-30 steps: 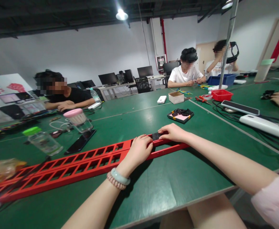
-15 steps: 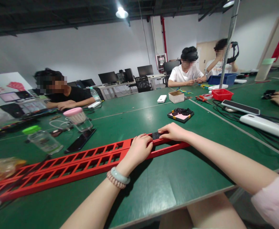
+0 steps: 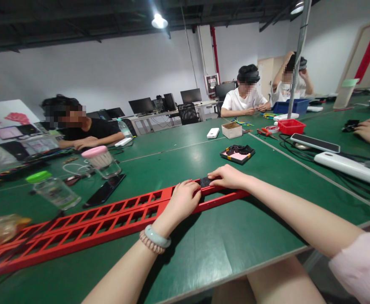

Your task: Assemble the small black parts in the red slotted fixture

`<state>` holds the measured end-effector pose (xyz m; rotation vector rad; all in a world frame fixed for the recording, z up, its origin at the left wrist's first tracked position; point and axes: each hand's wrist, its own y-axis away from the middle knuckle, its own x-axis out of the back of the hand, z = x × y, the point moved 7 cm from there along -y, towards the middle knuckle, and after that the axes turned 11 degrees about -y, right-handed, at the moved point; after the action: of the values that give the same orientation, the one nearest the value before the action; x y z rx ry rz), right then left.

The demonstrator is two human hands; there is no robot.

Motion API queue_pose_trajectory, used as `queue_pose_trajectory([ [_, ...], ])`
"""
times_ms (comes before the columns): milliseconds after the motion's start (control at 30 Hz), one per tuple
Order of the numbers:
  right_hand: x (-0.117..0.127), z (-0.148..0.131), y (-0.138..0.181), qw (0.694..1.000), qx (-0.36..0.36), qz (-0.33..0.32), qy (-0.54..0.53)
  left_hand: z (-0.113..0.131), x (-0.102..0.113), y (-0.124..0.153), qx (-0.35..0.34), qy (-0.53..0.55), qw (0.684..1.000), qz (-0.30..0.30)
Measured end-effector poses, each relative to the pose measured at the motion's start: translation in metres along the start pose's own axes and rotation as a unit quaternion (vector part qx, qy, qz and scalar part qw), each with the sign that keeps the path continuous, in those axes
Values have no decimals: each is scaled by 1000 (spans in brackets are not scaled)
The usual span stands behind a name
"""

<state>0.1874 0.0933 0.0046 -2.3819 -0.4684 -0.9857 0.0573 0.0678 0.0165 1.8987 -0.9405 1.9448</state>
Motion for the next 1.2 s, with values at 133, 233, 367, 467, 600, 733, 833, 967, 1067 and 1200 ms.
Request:
queue_pose_trajectory([
  [133, -1, -1, 1, 1000, 5, -5, 6, -1, 2, 1, 11, 17, 1000, 1],
  [233, -1, -2, 1, 1000, 4, -6, 13, -1, 1, 1, 14, 23, 1000, 3],
  [367, -2, -1, 1, 1000, 2, -11, 17, -1, 0, 2, 15, 23, 1000, 2],
  [467, -2, 1, 1, 1000, -2, -7, 15, -1, 1, 2, 17, 26, 1000, 0],
  [600, -3, 3, 1, 1000, -9, -7, 14, -1, 1, 1, 18, 25, 1000, -2],
  [733, -3, 3, 1, 1000, -7, -11, 16, -1, 0, 1, 16, 26, 1000, -4],
  [833, -2, 0, 1, 1000, 1, -13, 16, -1, 0, 1, 15, 27, 1000, -2],
  [967, -1, -2, 1, 1000, 4, -11, 20, -2, 0, 1, 15, 26, 1000, 0],
  [1067, -1, -2, 1, 1000, 6, -12, 24, -2, -1, 1, 15, 28, 1000, 1],
  [1200, -1, -2, 1, 1000, 14, -9, 16, -2, -2, 1, 8, 13, 1000, 2],
])
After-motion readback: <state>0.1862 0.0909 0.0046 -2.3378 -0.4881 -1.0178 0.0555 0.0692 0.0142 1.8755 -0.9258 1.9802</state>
